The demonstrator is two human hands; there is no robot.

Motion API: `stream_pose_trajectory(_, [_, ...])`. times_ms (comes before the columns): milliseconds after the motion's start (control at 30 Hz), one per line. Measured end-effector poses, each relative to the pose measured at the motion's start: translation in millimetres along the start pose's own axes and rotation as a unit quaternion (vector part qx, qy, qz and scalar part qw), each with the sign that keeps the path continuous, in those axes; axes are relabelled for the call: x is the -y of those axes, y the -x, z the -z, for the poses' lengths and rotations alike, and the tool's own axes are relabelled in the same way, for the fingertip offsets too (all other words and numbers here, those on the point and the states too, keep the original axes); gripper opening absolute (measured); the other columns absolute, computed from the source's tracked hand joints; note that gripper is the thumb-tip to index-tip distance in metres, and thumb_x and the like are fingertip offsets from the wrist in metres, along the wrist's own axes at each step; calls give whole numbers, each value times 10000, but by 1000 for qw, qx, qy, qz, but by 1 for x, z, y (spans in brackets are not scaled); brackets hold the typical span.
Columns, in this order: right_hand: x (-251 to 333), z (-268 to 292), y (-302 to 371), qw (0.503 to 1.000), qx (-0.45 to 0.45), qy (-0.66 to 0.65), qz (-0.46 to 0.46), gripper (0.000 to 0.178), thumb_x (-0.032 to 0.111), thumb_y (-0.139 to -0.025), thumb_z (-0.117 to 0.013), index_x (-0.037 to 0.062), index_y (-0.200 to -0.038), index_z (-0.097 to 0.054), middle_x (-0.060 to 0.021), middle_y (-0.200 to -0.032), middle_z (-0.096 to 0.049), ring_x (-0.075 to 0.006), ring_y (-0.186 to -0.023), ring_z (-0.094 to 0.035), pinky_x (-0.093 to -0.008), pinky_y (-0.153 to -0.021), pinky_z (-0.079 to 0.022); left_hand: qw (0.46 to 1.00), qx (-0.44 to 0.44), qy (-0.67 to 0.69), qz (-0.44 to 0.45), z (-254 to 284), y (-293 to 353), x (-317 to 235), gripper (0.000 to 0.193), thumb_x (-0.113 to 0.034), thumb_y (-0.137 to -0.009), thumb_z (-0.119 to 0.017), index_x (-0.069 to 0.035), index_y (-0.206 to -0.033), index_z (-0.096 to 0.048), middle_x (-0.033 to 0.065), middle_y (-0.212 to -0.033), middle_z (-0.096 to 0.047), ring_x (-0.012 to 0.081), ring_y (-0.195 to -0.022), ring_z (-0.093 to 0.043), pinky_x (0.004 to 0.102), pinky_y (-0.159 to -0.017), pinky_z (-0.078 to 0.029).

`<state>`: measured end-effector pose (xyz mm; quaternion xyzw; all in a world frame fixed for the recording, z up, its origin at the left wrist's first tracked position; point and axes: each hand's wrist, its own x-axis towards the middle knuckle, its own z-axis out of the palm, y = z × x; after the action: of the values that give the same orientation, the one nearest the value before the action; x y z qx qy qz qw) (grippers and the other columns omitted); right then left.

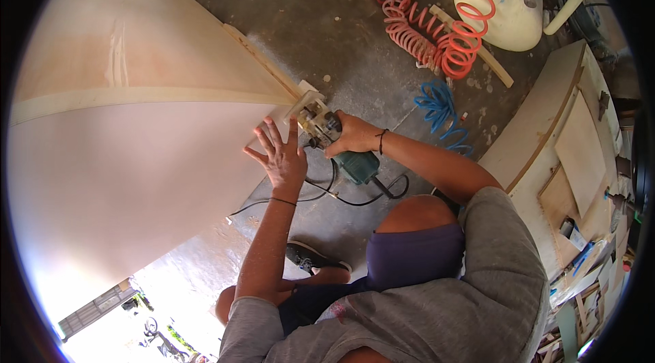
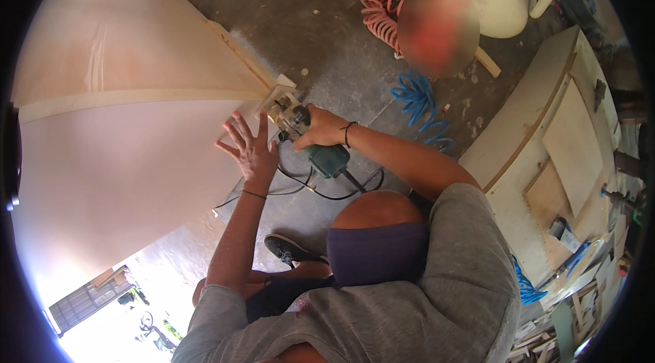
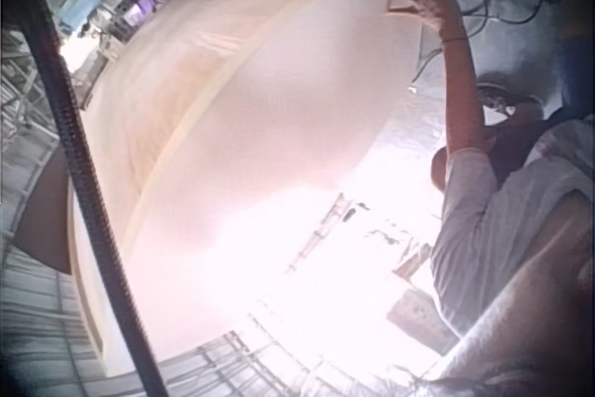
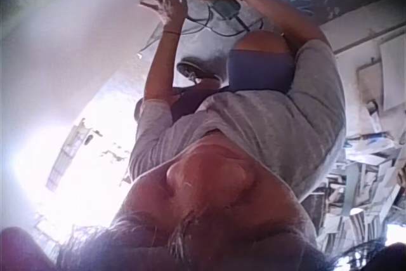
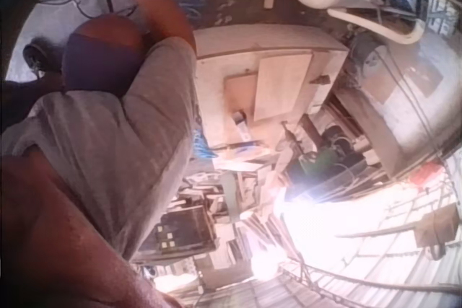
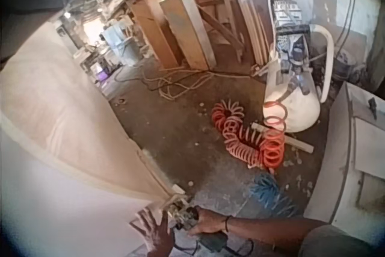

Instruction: The person trims the edges of a white furniture cabinet using a power trimmer and then uses a hand file to smooth the edges.

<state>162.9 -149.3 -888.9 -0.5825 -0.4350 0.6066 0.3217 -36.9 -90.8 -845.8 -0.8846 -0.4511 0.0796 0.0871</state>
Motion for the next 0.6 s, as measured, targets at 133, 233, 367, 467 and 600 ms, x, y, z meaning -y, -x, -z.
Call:
stream_pose_trajectory(133, [-9,-2,-5,1000,-3,-7,6,909,397,-548,-837,-116,-1192,-451,-257,-1097,-606,-334,-1022,-605,-331,-882,-472,998,42,29,34,0,5,-21,903,-273,-760,-717,-162,-1510,-225,150,-1595,28,388,-1461,34,707,-1073,7])
stream_pose_trajectory(233, [-10,-6,-8,1000,-9,-10,8,901,388,-551,-833,-116,-1193,-451,-256,-1090,-610,-334,-1019,-607,-332,-879,-474,997,66,35,24,-6,10,-21,909,-264,-756,-719,-58,-1492,-228,127,-1597,8,340,-1472,13,659,-1108,-8])
stream_pose_trajectory(367, [-10,-3,-7,1000,-5,-12,-2,898,378,-549,-835,-116,-1193,-451,-260,-1086,-611,-336,-1021,-607,-334,-883,-475,995,85,55,20,1,9,-25,883,-242,-757,-721,2,-1465,-254,104,-1599,-12,287,-1474,-50,599,-1126,-98])
stream_pose_trajectory(467, [-11,-3,-8,1000,-7,-7,-3,903,373,-543,-839,-117,-1193,-450,-264,-1089,-610,-338,-1024,-607,-334,-887,-476,994,85,69,3,1,12,-28,854,-224,-756,-724,11,-1450,-284,109,-1598,-22,269,-1442,-157,548,-1080,-219])
stream_pose_trajectory(600, [-15,-5,-10,1000,-10,-12,1,910,375,-533,-843,-120,-1190,-452,-266,-1094,-612,-345,-1030,-609,-336,-891,-477,993,90,70,-14,-1,10,-26,791,-195,-748,-728,15,-1411,-353,101,-1596,-47,260,-1352,-300,468,-976,-325])
